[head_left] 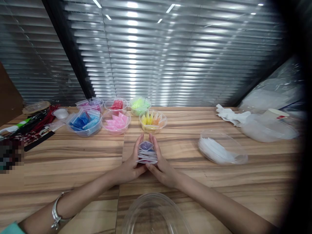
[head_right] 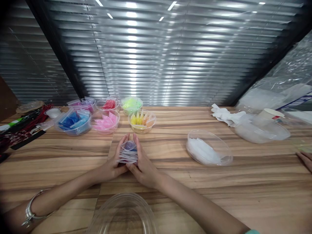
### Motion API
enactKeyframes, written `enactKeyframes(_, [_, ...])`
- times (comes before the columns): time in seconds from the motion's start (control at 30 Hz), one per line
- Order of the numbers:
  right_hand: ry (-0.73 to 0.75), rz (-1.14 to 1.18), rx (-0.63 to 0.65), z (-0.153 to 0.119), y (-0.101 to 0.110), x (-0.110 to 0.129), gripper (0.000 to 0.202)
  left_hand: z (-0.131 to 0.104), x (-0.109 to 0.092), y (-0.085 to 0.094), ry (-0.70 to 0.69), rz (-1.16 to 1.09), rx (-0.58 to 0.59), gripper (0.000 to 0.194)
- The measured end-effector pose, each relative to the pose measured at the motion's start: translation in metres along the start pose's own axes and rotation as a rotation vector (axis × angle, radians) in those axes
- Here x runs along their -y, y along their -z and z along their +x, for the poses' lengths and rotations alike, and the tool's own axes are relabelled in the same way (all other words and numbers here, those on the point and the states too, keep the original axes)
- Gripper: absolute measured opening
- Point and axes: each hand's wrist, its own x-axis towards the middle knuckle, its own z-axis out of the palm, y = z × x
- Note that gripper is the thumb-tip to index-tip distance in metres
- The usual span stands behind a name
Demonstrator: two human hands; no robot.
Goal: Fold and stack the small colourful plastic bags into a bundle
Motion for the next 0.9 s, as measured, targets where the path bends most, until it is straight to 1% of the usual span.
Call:
enactKeyframes(0.13, [-0.019,0.022,-0.019,0.0000,-0.0013,-0.0023,0.089,-0.0002,-0.0005,0.0002,0.036,-0.020,0.014,0.094])
enactKeyframes(0.3, [0.004,0.012,-0.006,0.0000,-0.0011,-0.0022,0.086,0.0007,0.0014,0.0004,0.030,-0.025,-0.005,0.100])
enactKeyframes(0.53, [0.008,0.031,0.013,0.0015,0.0014,0.0000,0.085,0.0004,0.0004,-0.0010,0.025,0.032,0.024,0.097])
enactKeyframes(0.67, [0.027,0.040,-0.003,0.0016,0.0008,0.0002,0.085,-0.0001,-0.0014,-0.0017,0.024,0.066,0.003,0.101])
enactKeyframes(0.77, [0.036,0.018,-0.013,0.0011,0.0004,-0.0001,0.085,0.0009,0.0009,-0.0028,0.006,0.085,-0.015,0.103])
enactKeyframes(0.9, [0.023,-0.010,-0.004,0.0005,0.0008,0.0005,0.086,0.0007,0.0063,-0.0036,0.000,0.135,-0.005,0.104])
